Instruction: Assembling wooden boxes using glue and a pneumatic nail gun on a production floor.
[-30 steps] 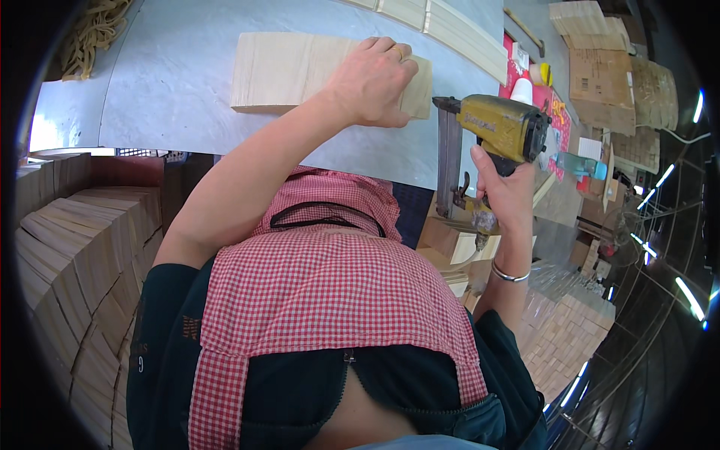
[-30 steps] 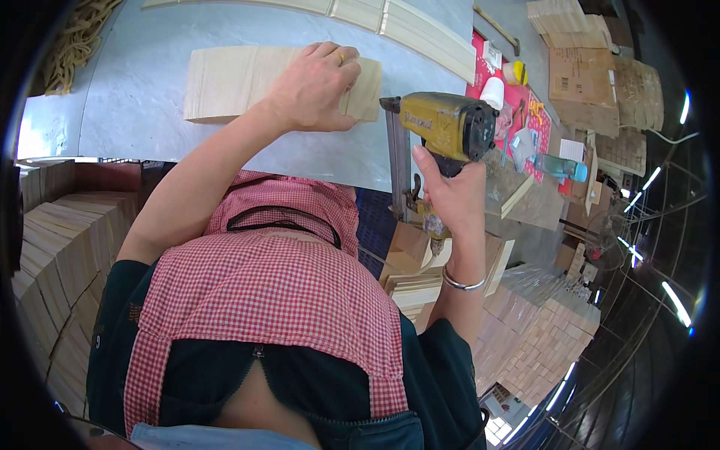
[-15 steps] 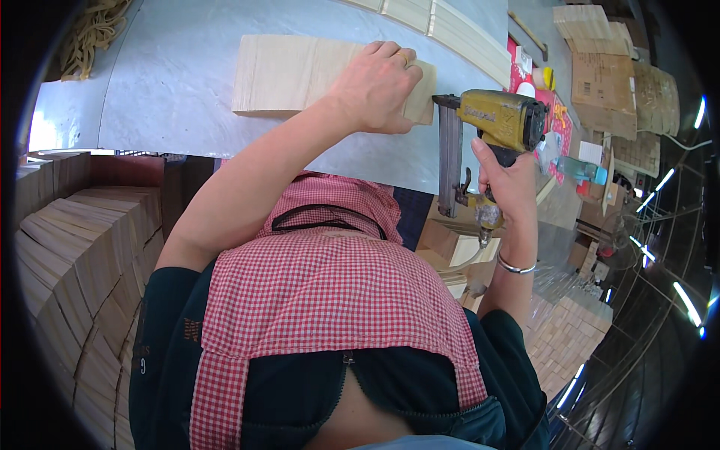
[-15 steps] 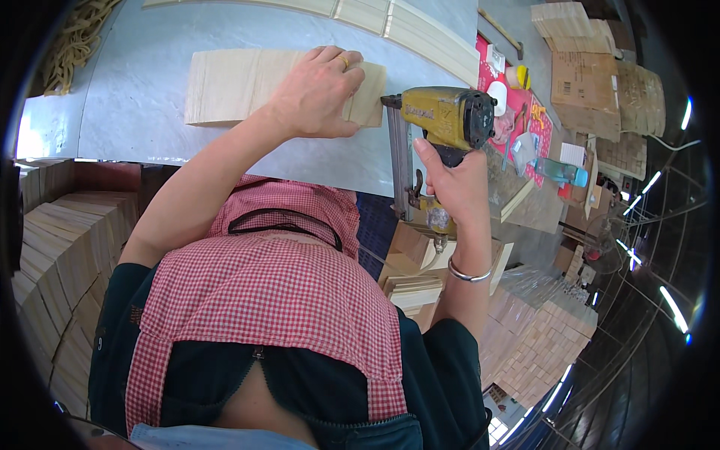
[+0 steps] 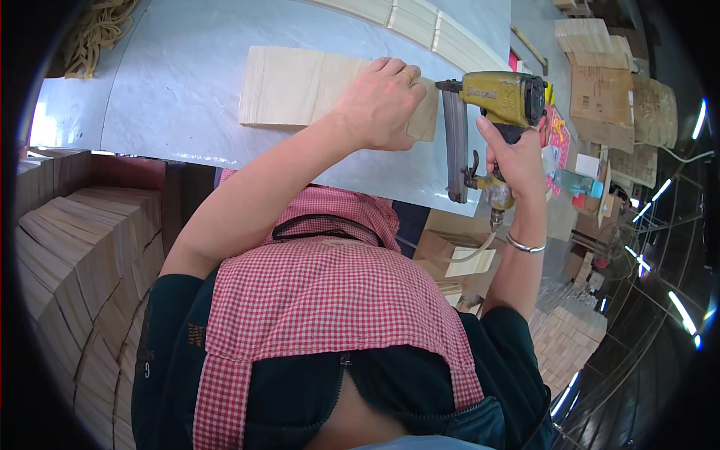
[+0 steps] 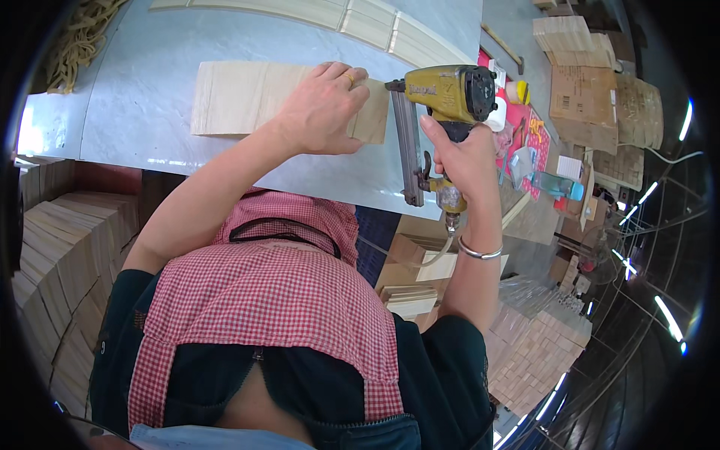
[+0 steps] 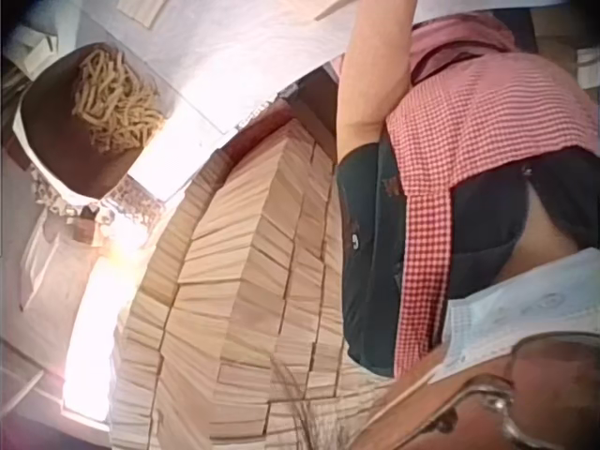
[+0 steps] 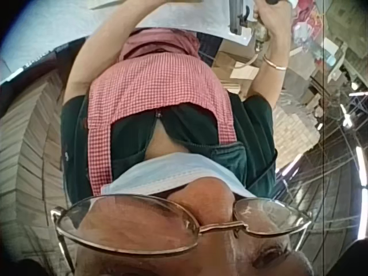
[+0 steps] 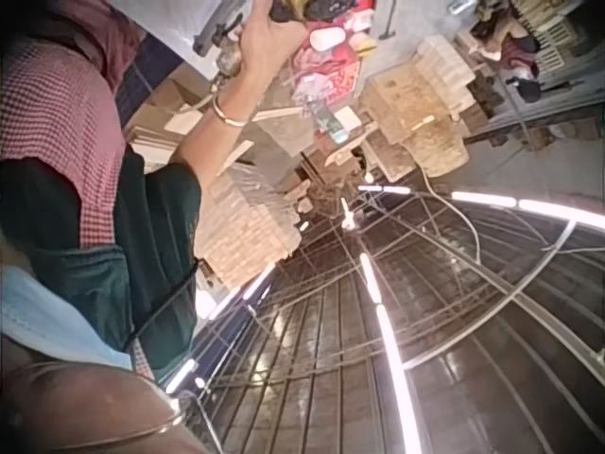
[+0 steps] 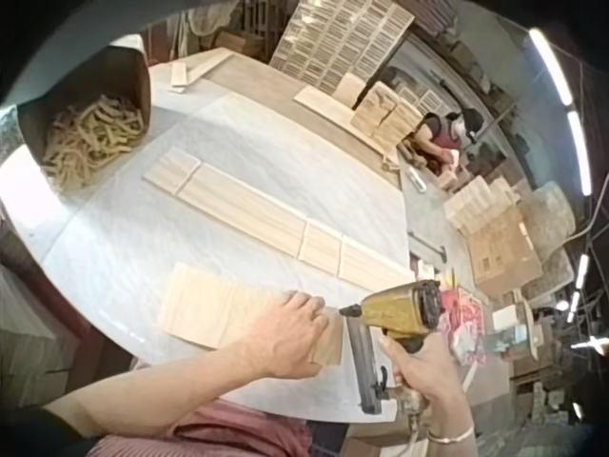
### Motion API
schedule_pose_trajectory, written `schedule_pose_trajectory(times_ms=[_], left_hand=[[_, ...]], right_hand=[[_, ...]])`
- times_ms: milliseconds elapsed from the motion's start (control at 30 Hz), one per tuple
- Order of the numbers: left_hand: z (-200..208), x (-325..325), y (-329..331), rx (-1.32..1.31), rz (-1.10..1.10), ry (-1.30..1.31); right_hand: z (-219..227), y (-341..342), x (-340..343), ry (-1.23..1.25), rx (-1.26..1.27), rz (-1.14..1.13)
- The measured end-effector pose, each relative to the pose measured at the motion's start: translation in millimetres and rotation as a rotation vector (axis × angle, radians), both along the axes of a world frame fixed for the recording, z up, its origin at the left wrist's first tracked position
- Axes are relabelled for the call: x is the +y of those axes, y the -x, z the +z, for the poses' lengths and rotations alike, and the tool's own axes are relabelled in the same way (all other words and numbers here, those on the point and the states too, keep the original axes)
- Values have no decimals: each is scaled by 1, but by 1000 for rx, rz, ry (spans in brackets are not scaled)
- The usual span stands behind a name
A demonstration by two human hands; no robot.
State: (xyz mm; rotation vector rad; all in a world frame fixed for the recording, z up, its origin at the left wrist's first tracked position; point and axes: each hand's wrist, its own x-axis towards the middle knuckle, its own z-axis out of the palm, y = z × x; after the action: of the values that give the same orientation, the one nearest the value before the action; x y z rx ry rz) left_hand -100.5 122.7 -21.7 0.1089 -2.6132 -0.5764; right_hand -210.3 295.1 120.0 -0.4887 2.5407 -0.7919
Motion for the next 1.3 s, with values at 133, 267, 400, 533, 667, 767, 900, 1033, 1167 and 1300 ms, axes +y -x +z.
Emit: schedule_pose_trajectory(times_ms=[133, 267, 400, 533, 667, 767, 900, 1033, 1167, 1300], left_hand=[[6, -1, -2, -91, -23, -23], [0, -3, -6, -74, -28, 5], [21, -20, -41, -148, 54, 139], [22, -90, -123, -282, 171, 219], [25, -95, -129, -233, 134, 138], [21, -73, -108, -197, 180, 94], [13, -60, -96, -152, 215, 38], [9, -61, -94, -125, 216, 18], [5, -62, -93, -94, 213, -10], [2, -63, -95, -90, 216, -21]], right_hand=[[2, 1, -3, -24, -21, -7], [6, 9, -6, -58, -46, 29], [11, 17, 0, -52, -45, 68], [11, -5, 24, 19, -5, 47], [21, -31, 34, 31, -9, 6], [15, -45, 38, 55, -37, 35], [8, -57, 40, 79, -61, 62], [5, -59, 35, 98, -54, 87], [3, -59, 28, 71, -73, 101], [4, -61, 24, 22, -108, 59]])
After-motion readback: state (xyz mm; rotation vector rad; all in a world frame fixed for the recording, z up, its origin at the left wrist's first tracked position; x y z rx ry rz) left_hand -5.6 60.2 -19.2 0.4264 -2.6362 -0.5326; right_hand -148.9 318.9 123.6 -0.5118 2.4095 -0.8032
